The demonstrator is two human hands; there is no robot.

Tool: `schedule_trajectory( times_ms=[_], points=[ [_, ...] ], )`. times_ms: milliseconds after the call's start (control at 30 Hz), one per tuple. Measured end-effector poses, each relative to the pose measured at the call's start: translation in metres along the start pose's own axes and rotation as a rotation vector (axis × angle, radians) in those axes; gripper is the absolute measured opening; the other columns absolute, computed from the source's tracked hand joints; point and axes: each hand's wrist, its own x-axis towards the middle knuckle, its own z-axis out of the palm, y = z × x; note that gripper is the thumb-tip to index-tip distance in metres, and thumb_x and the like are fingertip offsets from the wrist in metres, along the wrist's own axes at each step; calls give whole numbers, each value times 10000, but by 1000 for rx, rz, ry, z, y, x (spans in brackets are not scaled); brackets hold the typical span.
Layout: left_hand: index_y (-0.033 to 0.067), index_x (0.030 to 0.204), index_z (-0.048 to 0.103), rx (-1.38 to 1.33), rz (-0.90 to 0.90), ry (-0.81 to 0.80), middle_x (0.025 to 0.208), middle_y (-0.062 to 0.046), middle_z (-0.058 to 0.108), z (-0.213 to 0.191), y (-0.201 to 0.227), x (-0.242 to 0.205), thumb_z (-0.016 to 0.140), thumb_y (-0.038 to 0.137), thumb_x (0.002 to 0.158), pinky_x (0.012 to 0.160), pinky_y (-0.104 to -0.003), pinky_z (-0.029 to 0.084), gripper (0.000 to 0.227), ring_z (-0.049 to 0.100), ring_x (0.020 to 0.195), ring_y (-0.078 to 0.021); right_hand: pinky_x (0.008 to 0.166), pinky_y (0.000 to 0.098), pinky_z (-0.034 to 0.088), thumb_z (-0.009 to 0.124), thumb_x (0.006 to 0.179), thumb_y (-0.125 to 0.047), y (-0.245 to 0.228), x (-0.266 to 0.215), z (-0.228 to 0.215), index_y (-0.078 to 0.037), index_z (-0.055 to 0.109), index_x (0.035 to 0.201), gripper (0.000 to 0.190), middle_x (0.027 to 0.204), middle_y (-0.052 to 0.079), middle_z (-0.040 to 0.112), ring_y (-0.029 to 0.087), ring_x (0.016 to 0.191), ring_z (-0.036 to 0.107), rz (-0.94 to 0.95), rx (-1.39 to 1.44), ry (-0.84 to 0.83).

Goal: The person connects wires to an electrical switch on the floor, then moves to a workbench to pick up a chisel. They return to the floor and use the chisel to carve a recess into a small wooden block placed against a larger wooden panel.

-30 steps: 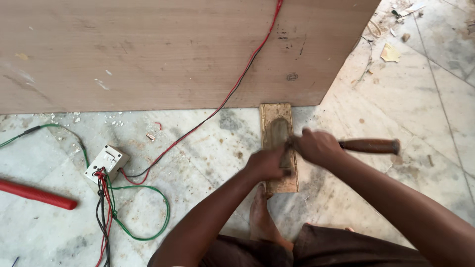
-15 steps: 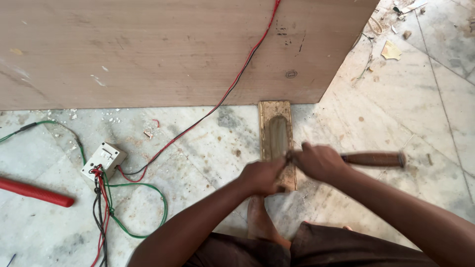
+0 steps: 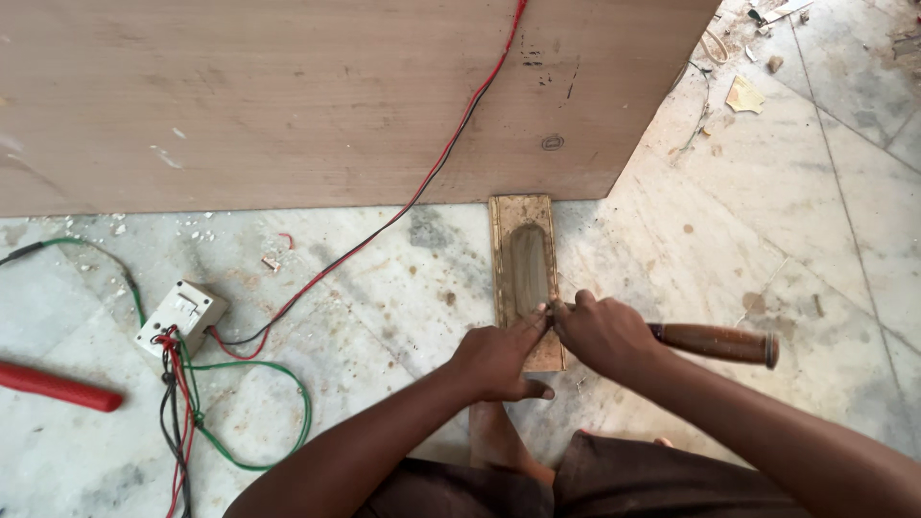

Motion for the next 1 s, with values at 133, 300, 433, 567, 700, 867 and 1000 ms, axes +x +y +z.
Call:
schedule_trajectory(
  times_ms=[133, 300, 433, 567, 700, 867, 1000],
  points=[
    [186, 1595, 290, -10, -3, 199, 1230, -118, 708, -17, -11, 31, 801, 605, 697, 818, -495, 566, 1115, 723, 967, -366, 544, 450, 601, 532, 1000, -320, 17, 31, -7, -134, 673, 1215, 318, 983, 204, 679, 337, 697, 748, 11, -81, 182],
    [174, 1576, 346, -129, -15, 328, 1249, -134, 708, -31, -10, 40, 833, 582, 674, 884, -470, 558, 1104, 717, 1029, -361, 610, 451, 606, 553, 997, -334, 22, 58, -25, -140, 728, 1090, 277, 1031, 202, 676, 338, 773, 752, 31, -67, 224],
    [144, 1575, 287, -5, 77, 142, 1463, -124, 537, 5, -3, 3, 842, 608, 688, 864, -477, 546, 1144, 686, 1063, -366, 494, 432, 602, 468, 1041, -394, 3, -1, -3, -205, 591, 1402, 425, 986, 234, 648, 334, 661, 750, -1, 32, -22],
    [165, 1595, 342, -39, 23, 214, 1246, -125, 715, -9, -13, 30, 802, 517, 730, 852, -470, 566, 1041, 719, 1036, -349, 490, 433, 588, 505, 1024, -339, 17, 23, 0, -171, 621, 1316, 357, 976, 219, 661, 342, 683, 743, -3, -30, 160],
    [198, 1574, 342, -49, -9, 316, 1265, -114, 697, -40, -16, 48, 797, 585, 724, 848, -462, 570, 1039, 727, 1004, -344, 613, 456, 606, 542, 1006, -310, 27, 66, -10, -160, 693, 1158, 262, 1071, 197, 663, 353, 784, 746, 59, -75, 215],
    [115, 1566, 279, -60, 75, 98, 1159, -136, 716, -6, 1, 0, 741, 728, 730, 855, -465, 558, 1135, 718, 1001, -316, 624, 471, 611, 503, 1004, -373, 9, 9, -4, -196, 646, 1275, 354, 1082, 191, 649, 361, 781, 748, 6, 25, 33],
    [114, 1595, 283, 7, -25, 80, 1161, -149, 710, -15, 2, 19, 704, 696, 739, 798, -443, 604, 1118, 740, 947, -330, 573, 454, 620, 487, 1027, -350, 13, 23, -12, -160, 612, 1327, 376, 1039, 202, 656, 355, 755, 749, 42, 19, 84]
  ],
)
